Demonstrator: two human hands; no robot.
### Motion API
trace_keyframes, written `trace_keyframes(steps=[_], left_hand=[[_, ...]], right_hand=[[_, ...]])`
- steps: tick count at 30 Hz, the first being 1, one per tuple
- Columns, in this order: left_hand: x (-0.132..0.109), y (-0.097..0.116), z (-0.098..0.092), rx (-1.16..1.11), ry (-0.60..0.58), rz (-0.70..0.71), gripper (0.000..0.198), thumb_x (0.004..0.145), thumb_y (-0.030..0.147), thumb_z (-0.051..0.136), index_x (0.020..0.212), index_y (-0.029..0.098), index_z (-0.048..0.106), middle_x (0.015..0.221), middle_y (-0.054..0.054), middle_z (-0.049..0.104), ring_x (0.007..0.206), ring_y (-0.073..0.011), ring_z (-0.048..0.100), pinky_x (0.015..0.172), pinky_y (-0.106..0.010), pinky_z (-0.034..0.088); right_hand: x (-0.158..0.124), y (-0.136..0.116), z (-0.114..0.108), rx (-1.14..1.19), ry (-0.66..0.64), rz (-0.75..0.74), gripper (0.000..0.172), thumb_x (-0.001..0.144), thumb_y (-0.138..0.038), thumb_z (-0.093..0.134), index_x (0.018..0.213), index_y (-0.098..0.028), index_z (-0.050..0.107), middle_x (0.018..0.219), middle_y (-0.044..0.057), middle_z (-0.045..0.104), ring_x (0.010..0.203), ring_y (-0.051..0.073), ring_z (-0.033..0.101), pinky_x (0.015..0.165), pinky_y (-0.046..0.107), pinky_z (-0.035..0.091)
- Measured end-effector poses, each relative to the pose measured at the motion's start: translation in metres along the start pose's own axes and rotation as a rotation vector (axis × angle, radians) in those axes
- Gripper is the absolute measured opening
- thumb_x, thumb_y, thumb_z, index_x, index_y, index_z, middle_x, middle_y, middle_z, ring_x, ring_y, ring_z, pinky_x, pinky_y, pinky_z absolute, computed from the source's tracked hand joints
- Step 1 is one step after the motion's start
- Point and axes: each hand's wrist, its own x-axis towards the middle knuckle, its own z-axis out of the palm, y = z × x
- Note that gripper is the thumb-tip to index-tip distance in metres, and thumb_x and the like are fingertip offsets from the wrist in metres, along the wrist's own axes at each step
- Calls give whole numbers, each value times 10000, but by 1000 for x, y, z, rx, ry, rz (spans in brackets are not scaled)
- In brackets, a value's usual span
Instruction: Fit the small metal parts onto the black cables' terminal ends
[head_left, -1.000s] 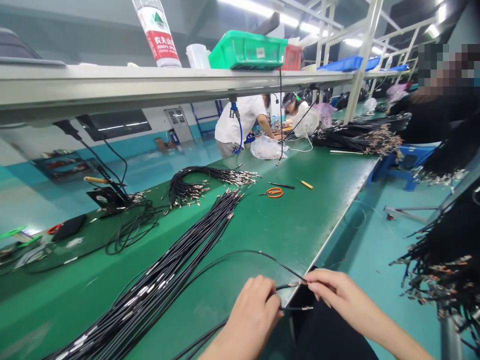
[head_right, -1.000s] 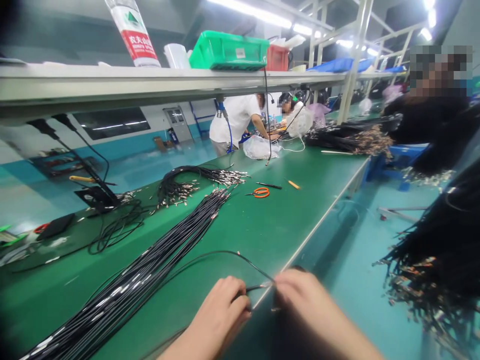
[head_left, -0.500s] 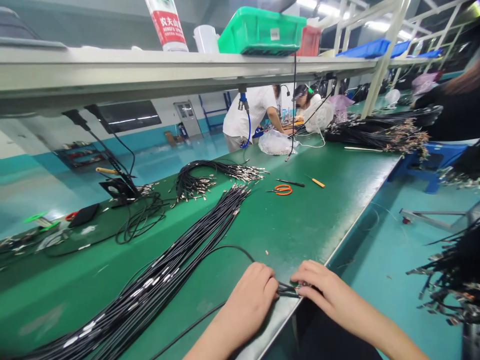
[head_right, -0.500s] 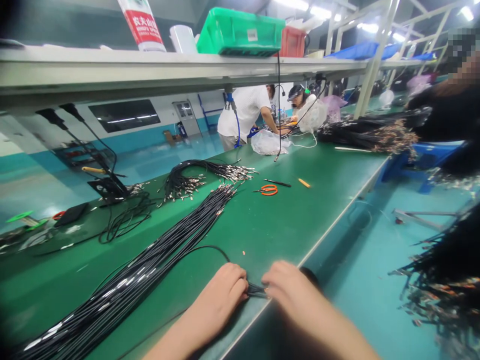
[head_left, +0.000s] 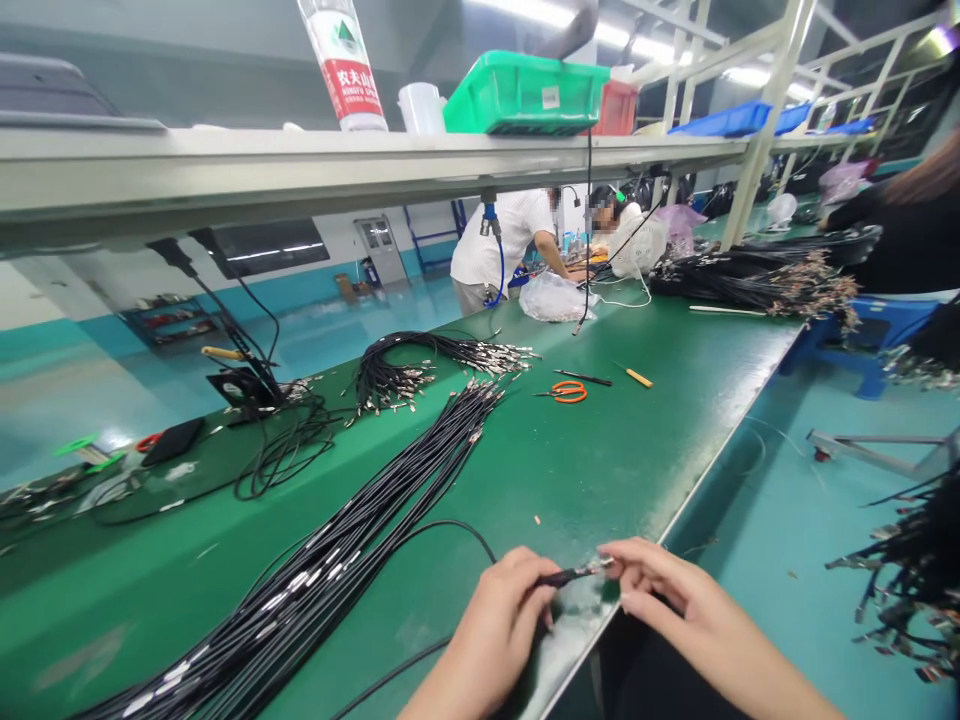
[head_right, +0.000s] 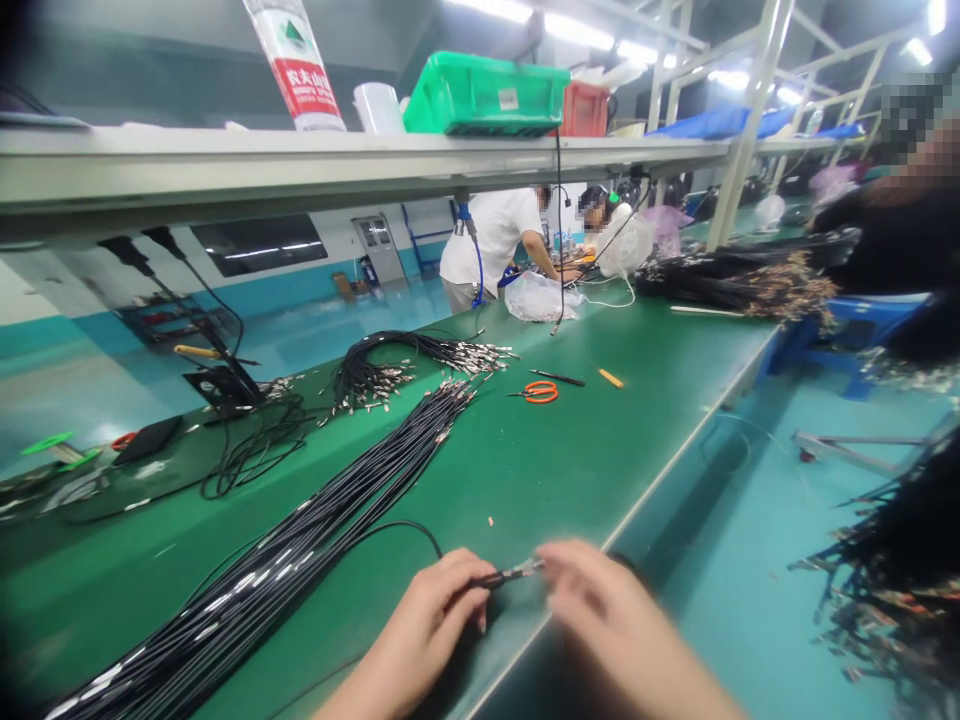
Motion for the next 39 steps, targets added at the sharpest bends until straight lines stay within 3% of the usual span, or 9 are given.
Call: trace_keyframes(steps=[3,5,9,13,27,30,33,39], left_hand=[[2,4,-9,-314,10,-167,174,842,252,435,777,139,549,481,39,441,488,-97,418,556,-212,329],[3,3,-13,-522,33,-257,186,811,291,492,810,115,551,473,48,432,416,-63,323,474,-194,246],[3,0,-17,-812,84,-259,229,756,293,565,772,64,573,664,-43,533,441,-42,337,447,-194,194],[1,-1,-20,-966,133,-256,236,746,275,588,822,51,572,611,-36,504,426,-39,325,450,-194,211],[1,-2,-24,-1128,122,-253,241,757,282,594,833,53,588,557,-13,460,420,-49,361,435,-191,212],[0,-5,-25,-1150,117,-263,249,749,288,605,829,52,589,584,-19,461,438,-53,384,435,-187,230],[1,-8,-25,-1163,105,-251,245,749,281,601,828,49,590,589,-27,473,447,-65,415,439,-188,263],[3,-4,-22,-1115,68,-228,291,737,319,598,833,44,598,553,-27,492,432,-66,411,448,-187,267]], right_hand=[[20,-21,6,209,-5,-21,304,805,-327,490,1066,-173,510,843,46,558,726,157,528,695,295,441],[36,-31,11,269,-12,-63,269,784,-324,527,995,-157,530,765,28,551,639,135,509,613,267,426],[64,-40,23,292,-40,-106,207,797,-341,528,849,-140,543,655,-3,523,539,102,467,529,234,386],[77,-46,31,285,-76,-157,171,799,-324,545,846,-161,524,684,-15,514,596,105,478,544,219,386],[91,-52,43,282,-74,-86,270,777,-422,547,788,-155,507,594,-18,519,537,113,499,523,237,407],[92,-53,45,357,-73,-62,298,754,-427,574,865,-155,527,633,-13,534,538,111,500,513,232,393],[93,-55,46,421,-119,-45,314,761,-389,575,963,-150,554,690,1,559,557,104,478,533,230,373],[93,-58,46,432,-236,6,292,768,-376,571,930,-134,587,644,-10,505,542,94,422,497,211,315]])
